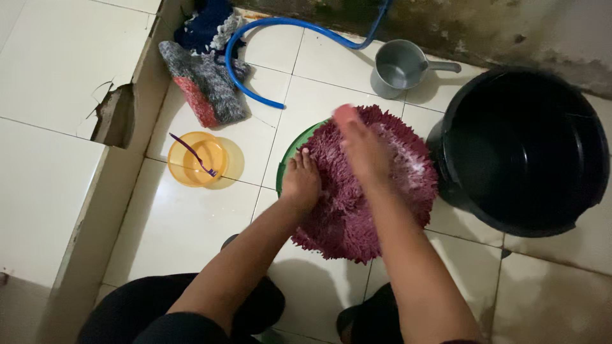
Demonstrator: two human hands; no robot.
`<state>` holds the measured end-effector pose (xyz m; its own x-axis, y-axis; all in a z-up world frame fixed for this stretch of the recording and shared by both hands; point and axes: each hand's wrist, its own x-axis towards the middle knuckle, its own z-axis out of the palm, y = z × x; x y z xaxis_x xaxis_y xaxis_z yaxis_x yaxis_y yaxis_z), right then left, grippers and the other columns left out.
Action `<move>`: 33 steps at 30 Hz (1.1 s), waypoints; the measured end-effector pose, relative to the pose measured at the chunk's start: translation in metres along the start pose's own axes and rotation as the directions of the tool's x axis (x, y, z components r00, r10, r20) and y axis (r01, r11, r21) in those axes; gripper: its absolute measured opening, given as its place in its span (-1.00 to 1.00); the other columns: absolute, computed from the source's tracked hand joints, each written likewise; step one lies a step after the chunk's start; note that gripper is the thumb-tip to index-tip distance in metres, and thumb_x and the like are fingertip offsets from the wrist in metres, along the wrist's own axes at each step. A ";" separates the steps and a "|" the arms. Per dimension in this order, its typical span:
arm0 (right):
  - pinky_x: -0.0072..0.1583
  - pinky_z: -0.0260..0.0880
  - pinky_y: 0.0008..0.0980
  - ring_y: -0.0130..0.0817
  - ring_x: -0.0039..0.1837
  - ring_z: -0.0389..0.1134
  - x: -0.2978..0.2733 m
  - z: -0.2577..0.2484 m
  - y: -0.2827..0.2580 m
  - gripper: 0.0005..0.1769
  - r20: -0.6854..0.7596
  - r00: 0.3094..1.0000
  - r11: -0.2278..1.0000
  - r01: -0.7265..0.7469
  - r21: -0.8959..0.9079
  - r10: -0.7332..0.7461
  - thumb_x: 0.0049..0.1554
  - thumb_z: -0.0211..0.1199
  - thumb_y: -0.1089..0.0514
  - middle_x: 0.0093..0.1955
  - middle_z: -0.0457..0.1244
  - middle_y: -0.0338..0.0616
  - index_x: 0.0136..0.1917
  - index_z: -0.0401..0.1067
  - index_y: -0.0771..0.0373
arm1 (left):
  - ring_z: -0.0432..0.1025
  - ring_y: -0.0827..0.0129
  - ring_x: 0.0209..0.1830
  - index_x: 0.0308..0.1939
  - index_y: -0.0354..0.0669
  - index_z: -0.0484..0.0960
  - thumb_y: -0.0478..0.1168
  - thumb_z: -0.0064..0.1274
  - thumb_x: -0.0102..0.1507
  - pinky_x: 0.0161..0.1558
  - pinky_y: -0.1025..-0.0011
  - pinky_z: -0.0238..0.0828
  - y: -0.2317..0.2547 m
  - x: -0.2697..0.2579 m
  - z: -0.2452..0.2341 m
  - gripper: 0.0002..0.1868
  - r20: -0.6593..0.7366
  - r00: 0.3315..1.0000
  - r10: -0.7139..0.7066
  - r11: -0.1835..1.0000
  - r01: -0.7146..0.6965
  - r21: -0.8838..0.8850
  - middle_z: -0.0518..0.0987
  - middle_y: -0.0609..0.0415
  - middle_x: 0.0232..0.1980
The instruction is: The person scrubs a small, round, maroon rug with a pink bar of soap. They rub the soap into the rug's fibers and then rinse the rug by pouring water over it from a metal cup.
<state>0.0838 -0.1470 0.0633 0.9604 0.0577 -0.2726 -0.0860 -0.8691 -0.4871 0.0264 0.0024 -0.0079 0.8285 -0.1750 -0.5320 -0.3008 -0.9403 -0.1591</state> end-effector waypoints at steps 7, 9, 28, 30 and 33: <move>0.36 0.19 0.06 0.07 0.35 0.28 -0.014 0.001 -0.011 -0.46 0.098 0.990 0.983 -0.115 0.144 0.101 0.35 -0.08 -0.25 0.36 0.25 0.10 0.36 0.45 0.04 | -0.09 -0.16 0.62 0.56 -0.52 -0.07 0.39 -0.21 0.35 0.50 -0.03 -0.13 -0.005 -0.010 -0.019 0.08 0.057 0.998 0.037 0.999 -0.037 0.000 -0.09 -0.39 0.64; 0.37 0.17 0.05 0.08 0.35 0.27 -0.005 -0.022 0.014 -0.46 -0.065 0.978 0.959 -0.180 0.219 0.198 0.36 -0.09 -0.25 0.36 0.24 0.12 0.33 0.46 0.07 | -0.09 -0.16 0.61 0.55 -0.51 -0.10 0.44 -0.21 0.31 0.49 -0.01 -0.13 -0.007 -0.017 -0.029 0.13 0.073 0.997 0.040 0.999 -0.041 0.011 -0.10 -0.38 0.63; 0.12 0.44 0.01 0.02 0.09 0.41 0.002 -0.003 0.065 -0.54 -0.180 0.981 0.986 0.046 -0.162 -0.076 0.24 0.15 0.05 0.22 0.33 0.08 0.41 0.38 0.02 | -0.18 -0.20 0.63 0.57 -0.48 -0.26 0.36 -0.25 0.39 0.50 -0.06 -0.14 -0.007 -0.006 -0.010 0.07 0.075 0.997 0.036 0.998 -0.040 0.052 -0.26 -0.39 0.65; 0.15 0.45 0.06 0.06 0.15 0.41 0.002 -0.023 0.061 -0.50 -0.138 0.990 0.938 -0.025 -0.345 -0.024 0.26 0.17 0.07 0.13 0.38 0.14 0.46 0.35 0.10 | -0.20 -0.16 0.66 0.58 -0.44 -0.28 0.47 -0.26 0.34 0.54 0.00 -0.18 -0.006 -0.011 -0.021 0.16 0.120 0.992 0.028 0.999 -0.025 -0.029 -0.27 -0.34 0.66; 0.19 0.38 0.00 -0.05 0.13 0.46 -0.008 -0.015 0.030 -0.38 0.106 0.938 0.924 -0.344 0.167 0.330 0.48 -0.25 -0.26 0.17 0.44 0.13 0.30 0.50 0.14 | -0.16 -0.17 0.65 0.59 -0.47 -0.27 0.49 -0.27 0.33 0.55 0.03 -0.17 -0.005 -0.013 -0.027 0.19 0.119 0.993 0.023 0.999 -0.017 -0.050 -0.25 -0.35 0.67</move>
<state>0.0773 -0.1809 0.0637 0.8445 -0.1807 -0.5042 -0.4540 -0.7409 -0.4949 0.0298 0.0019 0.0226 0.7594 -0.1606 -0.6305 -0.2910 -0.9506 -0.1083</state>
